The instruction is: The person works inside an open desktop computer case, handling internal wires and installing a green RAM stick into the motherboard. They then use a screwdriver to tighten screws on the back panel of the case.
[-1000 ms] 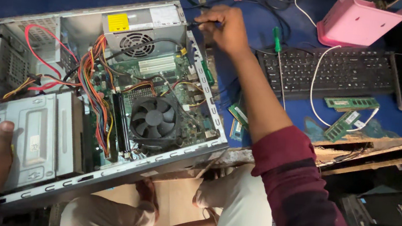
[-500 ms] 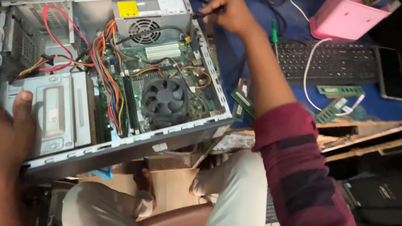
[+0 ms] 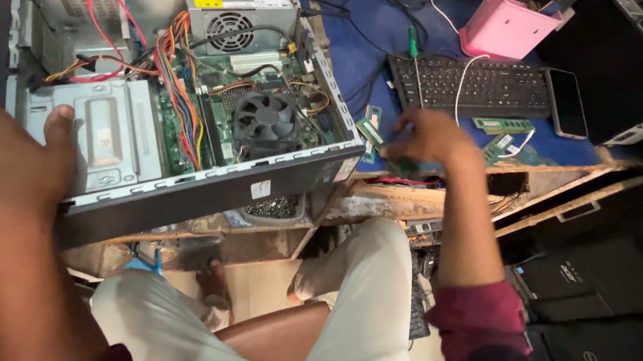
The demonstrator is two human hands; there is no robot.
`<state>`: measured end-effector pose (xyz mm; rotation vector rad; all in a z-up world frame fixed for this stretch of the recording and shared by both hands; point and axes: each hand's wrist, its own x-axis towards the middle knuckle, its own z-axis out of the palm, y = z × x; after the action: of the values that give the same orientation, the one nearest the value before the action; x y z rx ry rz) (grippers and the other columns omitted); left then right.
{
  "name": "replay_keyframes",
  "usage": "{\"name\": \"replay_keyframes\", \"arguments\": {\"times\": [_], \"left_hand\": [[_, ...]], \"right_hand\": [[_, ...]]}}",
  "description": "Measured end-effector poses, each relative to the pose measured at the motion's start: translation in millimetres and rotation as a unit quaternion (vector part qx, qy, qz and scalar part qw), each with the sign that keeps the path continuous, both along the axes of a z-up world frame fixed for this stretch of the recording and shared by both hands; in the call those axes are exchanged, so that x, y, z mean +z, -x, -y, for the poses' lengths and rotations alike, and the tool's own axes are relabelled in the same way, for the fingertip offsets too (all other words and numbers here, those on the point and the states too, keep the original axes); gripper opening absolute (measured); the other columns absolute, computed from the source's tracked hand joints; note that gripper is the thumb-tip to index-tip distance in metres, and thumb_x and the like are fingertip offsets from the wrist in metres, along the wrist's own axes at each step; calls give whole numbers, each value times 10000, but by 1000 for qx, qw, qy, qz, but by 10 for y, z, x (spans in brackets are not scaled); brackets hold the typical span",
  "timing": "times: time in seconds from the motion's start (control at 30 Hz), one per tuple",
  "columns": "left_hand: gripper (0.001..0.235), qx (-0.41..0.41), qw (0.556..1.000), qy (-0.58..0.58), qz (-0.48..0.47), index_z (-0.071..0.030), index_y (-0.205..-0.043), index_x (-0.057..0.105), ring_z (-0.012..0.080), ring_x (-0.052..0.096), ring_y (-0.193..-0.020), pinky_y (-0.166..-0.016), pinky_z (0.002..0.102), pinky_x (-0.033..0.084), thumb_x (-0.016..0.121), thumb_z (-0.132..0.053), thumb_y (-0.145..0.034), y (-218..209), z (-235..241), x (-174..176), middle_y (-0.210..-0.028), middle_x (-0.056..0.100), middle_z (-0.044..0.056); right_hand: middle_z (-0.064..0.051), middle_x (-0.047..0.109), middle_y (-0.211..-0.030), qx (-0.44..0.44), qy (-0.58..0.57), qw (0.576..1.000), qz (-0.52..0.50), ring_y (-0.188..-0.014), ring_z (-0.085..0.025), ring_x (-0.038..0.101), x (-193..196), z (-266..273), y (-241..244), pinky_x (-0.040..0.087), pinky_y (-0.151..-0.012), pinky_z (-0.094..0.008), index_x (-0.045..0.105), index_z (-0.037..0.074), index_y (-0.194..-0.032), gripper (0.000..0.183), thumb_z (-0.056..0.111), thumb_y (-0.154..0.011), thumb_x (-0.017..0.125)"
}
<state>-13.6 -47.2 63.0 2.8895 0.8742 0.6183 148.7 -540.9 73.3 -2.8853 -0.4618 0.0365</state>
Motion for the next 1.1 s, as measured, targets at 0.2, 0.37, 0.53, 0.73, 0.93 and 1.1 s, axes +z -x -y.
{"name": "replay_keyframes", "arguments": {"times": [0.2,0.37,0.53,0.73,0.93,1.1], "left_hand": [[909,-3,999,-19,-33,101,-1514,483,502,660,-1084,-848,550,523,560,-667,-1035,-11,-42,13,-1156,681,380],[906,-16,998,-66,10,98,-1438,546,484,691,-975,-747,527,535,557,-712,-1032,-25,-65,-11,-1084,696,377],[765,1,999,-5,43,65,-1409,563,519,670,-967,-788,575,517,596,-619,-1069,7,-45,-8,-1135,663,353],[369,-126,929,-209,279,-46,-1334,590,372,511,-1300,-1120,495,384,636,-289,-1060,391,314,-35,-1329,575,173],[401,-208,898,-129,364,-3,-1290,594,460,492,-1333,-1175,568,324,714,-285,-1032,1028,890,-412,-1333,564,271],[652,-195,787,332,482,102,-1553,382,393,438,-1470,-1257,493,313,529,-362,-1120,1233,413,-670,-1569,448,265]], "right_hand": [[-209,755,-914,-97,-126,983,92,-849,-349,730,-392,-127,90,555,-782,-436,743,35,-1091,543,404,-722,894],[-195,752,-911,-142,-270,941,147,-798,-286,751,-706,-192,-136,577,-740,-390,721,32,-1163,401,301,-872,788],[-36,734,-867,-111,-496,829,234,-738,-110,655,-1035,-154,-338,503,-662,-276,717,34,-1078,171,135,-945,751],[66,630,-746,-94,-579,789,185,-633,-7,485,-1174,-75,-425,360,-562,-207,693,61,-1041,113,101,-956,757],[45,595,-726,-76,-524,819,220,-620,-21,472,-1154,-93,-289,359,-555,-220,690,48,-1052,166,108,-931,785],[44,600,-716,-80,-533,815,213,-605,-21,484,-1065,-154,-226,375,-543,-223,692,42,-1057,190,129,-919,790]]}}
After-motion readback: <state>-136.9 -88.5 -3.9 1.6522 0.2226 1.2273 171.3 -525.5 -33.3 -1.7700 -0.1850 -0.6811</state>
